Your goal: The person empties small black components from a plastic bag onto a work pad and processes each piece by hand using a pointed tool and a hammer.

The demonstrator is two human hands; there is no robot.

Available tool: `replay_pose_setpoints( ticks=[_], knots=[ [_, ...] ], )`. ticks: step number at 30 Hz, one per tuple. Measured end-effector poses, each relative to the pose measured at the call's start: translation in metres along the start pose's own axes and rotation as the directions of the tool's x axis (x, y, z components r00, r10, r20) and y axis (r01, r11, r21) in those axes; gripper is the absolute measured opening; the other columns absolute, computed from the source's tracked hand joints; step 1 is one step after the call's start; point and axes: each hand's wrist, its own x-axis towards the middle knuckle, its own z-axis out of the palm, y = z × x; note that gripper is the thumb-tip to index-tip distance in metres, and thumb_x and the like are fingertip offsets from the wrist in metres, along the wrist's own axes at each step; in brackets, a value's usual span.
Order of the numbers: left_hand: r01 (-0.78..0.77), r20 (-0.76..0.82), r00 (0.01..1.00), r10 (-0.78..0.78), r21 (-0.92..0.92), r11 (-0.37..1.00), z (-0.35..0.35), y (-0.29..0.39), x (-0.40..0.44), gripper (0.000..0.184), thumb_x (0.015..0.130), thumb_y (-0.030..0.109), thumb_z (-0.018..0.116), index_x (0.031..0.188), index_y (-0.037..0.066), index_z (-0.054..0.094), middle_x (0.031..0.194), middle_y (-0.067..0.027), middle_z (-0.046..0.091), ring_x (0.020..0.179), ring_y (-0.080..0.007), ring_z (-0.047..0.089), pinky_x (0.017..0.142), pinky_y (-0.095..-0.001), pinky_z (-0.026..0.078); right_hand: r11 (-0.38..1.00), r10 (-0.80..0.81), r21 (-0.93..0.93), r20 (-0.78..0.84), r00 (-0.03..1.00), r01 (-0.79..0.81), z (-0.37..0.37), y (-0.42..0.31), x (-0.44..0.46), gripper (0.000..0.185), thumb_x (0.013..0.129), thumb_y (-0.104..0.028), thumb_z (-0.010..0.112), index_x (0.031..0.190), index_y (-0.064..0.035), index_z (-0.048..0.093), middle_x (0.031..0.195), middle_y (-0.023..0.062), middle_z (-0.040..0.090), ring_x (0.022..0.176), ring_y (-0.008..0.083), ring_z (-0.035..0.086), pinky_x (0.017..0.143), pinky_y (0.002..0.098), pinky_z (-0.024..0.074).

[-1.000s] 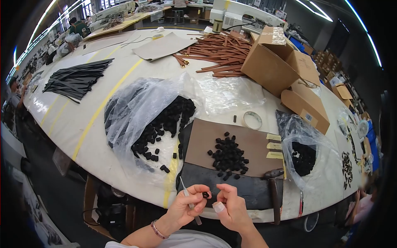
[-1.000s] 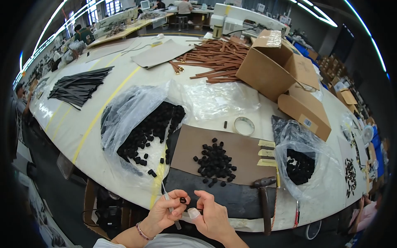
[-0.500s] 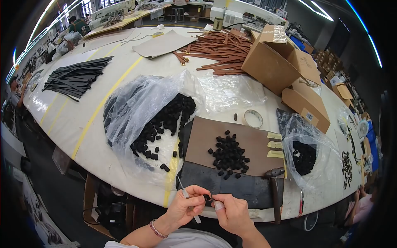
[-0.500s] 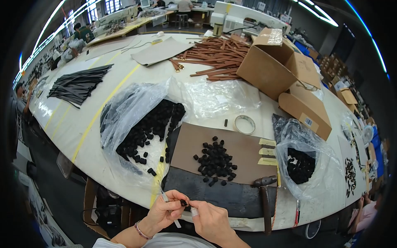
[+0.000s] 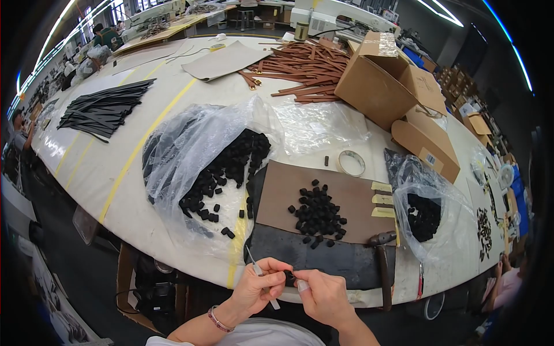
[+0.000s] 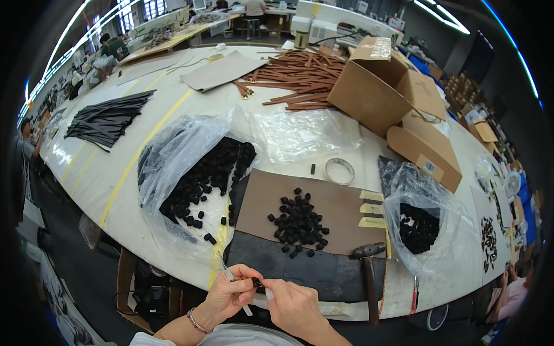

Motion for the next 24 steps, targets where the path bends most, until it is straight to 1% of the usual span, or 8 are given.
replay_pose_setpoints(
  ticks=[5,9,11,13,16,20,22,24],
  knots=[
    [-0.026,-0.030,0.999,0.028,0.051,0.998,0.003,0.000,0.000,0.011,0.081,-0.003,0.057,0.092,-0.004,0.058,0.074,-0.0091,0.059,0.050,-0.0103,0.049,0.040,-0.0180,0.033,0.994,0.003,-0.112,0.005,1.000,-0.002,-0.002,-0.005,0.001,0.014,0.074,-0.001,0.056,0.087,0.0004,0.057,0.072,0.0103,0.063,0.063,0.0247,0.063,0.055,0.0309,0.0497],
    [-0.092,-0.052,0.993,0.104,0.208,0.974,0.008,0.000,-0.002,0.012,0.080,-0.005,0.056,0.092,-0.005,0.058,0.072,-0.0079,0.057,0.051,-0.0100,0.049,0.041,-0.0181,0.034,0.992,0.071,-0.110,0.021,0.997,-0.068,-0.001,-0.007,0.002,0.012,0.074,-0.002,0.058,0.086,0.0002,0.056,0.071,0.0114,0.062,0.062,0.0248,0.063,0.055,0.0306,0.0494],
    [-0.127,-0.061,0.987,0.151,0.291,0.948,0.011,-0.001,-0.003,0.013,0.080,-0.006,0.055,0.092,-0.006,0.059,0.074,-0.0081,0.057,0.052,-0.0099,0.049,0.042,-0.0182,0.035,0.979,0.194,0.061,-0.018,0.981,-0.193,0.002,-0.005,0.002,0.011,0.075,-0.004,0.060,0.084,0.0005,0.055,0.068,0.0116,0.061,0.059,0.0217,0.062,0.053,0.0285,0.0484],
    [-0.216,-0.038,0.961,0.272,0.509,0.833,0.012,-0.003,-0.005,0.013,0.080,-0.008,0.055,0.092,-0.007,0.060,0.082,-0.0092,0.057,0.053,-0.0095,0.050,0.044,-0.0187,0.038,0.966,0.229,0.119,0.019,0.973,-0.230,0.002,-0.001,0.002,0.013,0.075,-0.007,0.061,0.083,-0.0002,0.055,0.067,0.0103,0.061,0.057,0.0206,0.062,0.052,0.0276,0.0482],
    [-0.309,0.068,0.935,0.347,0.633,0.710,0.018,-0.001,-0.008,0.012,0.084,-0.001,0.056,0.095,-0.002,0.061,0.080,-0.0024,0.058,0.056,-0.0048,0.050,0.048,-0.0167,0.039,0.907,0.303,0.275,0.100,0.948,-0.319,0.000,0.006,0.003,0.015,0.076,-0.011,0.063,0.081,-0.0002,0.054,0.065,0.0087,0.061,0.056,0.0175,0.062,0.051,0.0260,0.0474],
    [-0.383,0.149,0.900,0.410,0.722,0.577,0.017,-0.003,-0.010,0.013,0.082,-0.002,0.057,0.094,-0.002,0.061,0.085,-0.0053,0.058,0.059,-0.0077,0.052,0.051,-0.0192,0.042,0.804,0.356,0.445,0.170,0.919,-0.394,0.000,0.009,0.005,0.014,0.076,-0.009,0.063,0.076,0.0015,0.053,0.064,0.0073,0.060,0.056,0.0115,0.058,0.052,0.0238,0.0458],
    [-0.534,0.373,0.783,0.499,0.814,0.229,0.017,-0.003,-0.009,0.015,0.081,-0.005,0.056,0.095,-0.003,0.062,0.090,-0.0098,0.058,0.056,-0.0062,0.052,0.048,-0.0175,0.041,0.777,0.345,0.491,0.189,0.919,-0.393,0.000,0.012,0.004,0.014,0.076,-0.008,0.064,0.075,0.0016,0.053,0.065,0.0054,0.058,0.057,0.0085,0.054,0.052,0.0221,0.0438],
    [-0.536,0.377,0.784,0.494,0.812,0.231,0.018,-0.002,-0.009,0.016,0.081,-0.006,0.056,0.095,-0.002,0.062,0.090,-0.0098,0.058,0.056,-0.0060,0.052,0.048,-0.0174,0.041,0.747,0.332,0.537,0.208,0.920,-0.392,0.001,0.015,0.003,0.014,0.075,-0.007,0.064,0.075,0.0017,0.053,0.065,0.0036,0.056,0.058,0.0055,0.050,0.052,0.0204,0.0418]
  ],
)
